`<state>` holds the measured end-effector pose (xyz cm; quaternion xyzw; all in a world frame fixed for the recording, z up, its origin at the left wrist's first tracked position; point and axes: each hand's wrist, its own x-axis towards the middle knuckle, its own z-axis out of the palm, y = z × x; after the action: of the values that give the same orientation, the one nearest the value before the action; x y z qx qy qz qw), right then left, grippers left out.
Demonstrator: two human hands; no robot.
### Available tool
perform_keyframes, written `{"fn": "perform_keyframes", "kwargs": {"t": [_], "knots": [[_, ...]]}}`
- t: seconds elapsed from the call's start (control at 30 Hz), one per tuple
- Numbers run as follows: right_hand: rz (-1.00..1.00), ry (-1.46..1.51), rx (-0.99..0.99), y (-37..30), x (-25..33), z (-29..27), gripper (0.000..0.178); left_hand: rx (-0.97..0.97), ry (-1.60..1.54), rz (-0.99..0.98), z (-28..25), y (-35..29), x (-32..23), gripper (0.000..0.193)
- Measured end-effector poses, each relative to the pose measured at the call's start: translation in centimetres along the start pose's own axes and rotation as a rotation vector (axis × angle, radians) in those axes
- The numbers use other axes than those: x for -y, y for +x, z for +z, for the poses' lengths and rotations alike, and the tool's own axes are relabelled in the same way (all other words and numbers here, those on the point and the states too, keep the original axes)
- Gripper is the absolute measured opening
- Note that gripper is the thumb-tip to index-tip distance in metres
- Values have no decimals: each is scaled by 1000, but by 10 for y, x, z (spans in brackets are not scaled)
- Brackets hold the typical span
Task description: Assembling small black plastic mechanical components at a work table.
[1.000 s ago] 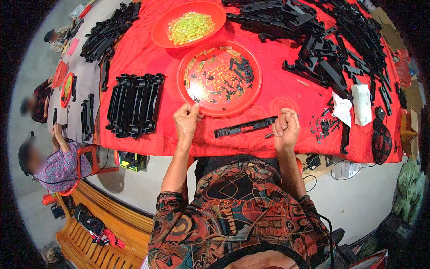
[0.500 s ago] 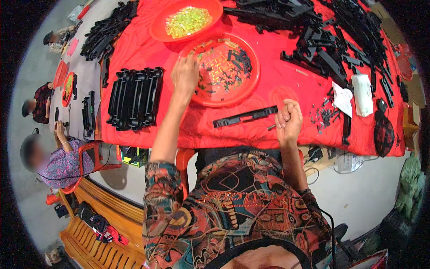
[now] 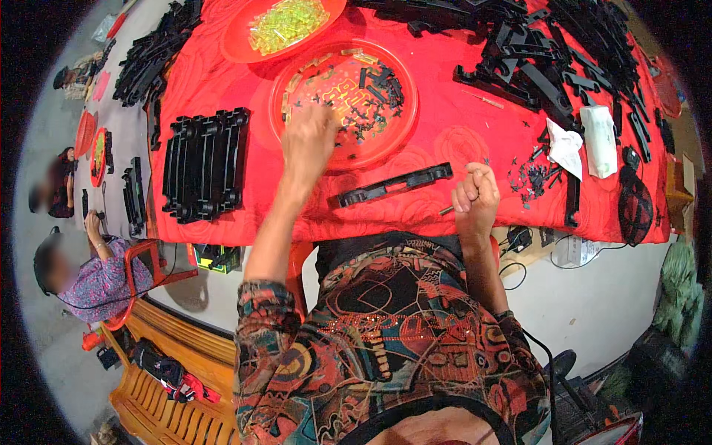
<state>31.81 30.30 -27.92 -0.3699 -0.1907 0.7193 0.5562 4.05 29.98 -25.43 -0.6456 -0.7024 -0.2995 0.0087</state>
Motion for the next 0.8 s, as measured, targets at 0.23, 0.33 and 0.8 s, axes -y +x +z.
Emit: {"fn": "perform_keyframes", "kwargs": {"t": [0.23,0.33,0.8], "knots": [[42,-52,77,0,-4,11,13,140,-166,122,5,-76,-71,15],[51,-63,80,-2,-3,15,12,179,-77,158,12,-78,-72,16],[96,-64,65,-7,0,10,13,329,163,248,16,-81,-91,18]]}}
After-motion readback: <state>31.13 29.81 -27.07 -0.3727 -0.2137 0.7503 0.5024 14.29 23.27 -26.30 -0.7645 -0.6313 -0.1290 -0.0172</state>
